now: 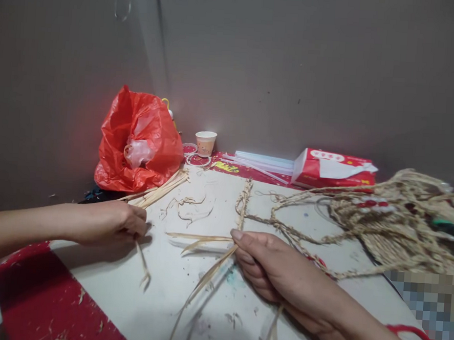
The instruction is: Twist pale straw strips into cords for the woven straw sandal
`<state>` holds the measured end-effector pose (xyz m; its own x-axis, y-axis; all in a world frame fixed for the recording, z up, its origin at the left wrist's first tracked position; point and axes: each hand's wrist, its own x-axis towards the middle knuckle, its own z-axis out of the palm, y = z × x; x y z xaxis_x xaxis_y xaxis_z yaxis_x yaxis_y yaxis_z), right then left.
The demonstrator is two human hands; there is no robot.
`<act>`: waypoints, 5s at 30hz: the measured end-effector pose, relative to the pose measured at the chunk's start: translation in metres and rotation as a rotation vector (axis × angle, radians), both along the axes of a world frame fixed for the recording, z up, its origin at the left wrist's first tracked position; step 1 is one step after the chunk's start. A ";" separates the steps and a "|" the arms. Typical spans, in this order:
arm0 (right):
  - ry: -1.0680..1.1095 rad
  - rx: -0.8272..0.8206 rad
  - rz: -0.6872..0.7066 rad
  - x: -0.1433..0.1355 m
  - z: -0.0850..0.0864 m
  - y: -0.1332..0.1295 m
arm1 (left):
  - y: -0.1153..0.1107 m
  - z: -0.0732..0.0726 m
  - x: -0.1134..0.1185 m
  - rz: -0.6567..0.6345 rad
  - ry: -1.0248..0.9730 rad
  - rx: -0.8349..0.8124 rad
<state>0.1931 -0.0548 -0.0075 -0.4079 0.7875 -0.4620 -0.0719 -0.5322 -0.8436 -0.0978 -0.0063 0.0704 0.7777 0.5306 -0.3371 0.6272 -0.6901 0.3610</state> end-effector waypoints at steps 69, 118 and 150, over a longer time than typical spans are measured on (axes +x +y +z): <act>0.034 0.096 -0.014 -0.004 -0.006 0.001 | -0.006 -0.066 0.113 0.540 -0.767 -0.592; -0.077 0.096 -0.146 -0.017 0.000 -0.008 | -0.004 -0.059 0.114 0.564 -0.690 -0.870; -0.997 0.587 0.335 -0.005 0.025 -0.014 | 0.003 -0.073 0.123 0.532 -0.560 -0.883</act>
<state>0.1883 -0.0685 0.0180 -0.3000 0.9064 -0.2973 0.8176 0.0837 -0.5697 0.0253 -0.0035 -0.0028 0.6849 0.5871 -0.4316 0.3628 0.2390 0.9007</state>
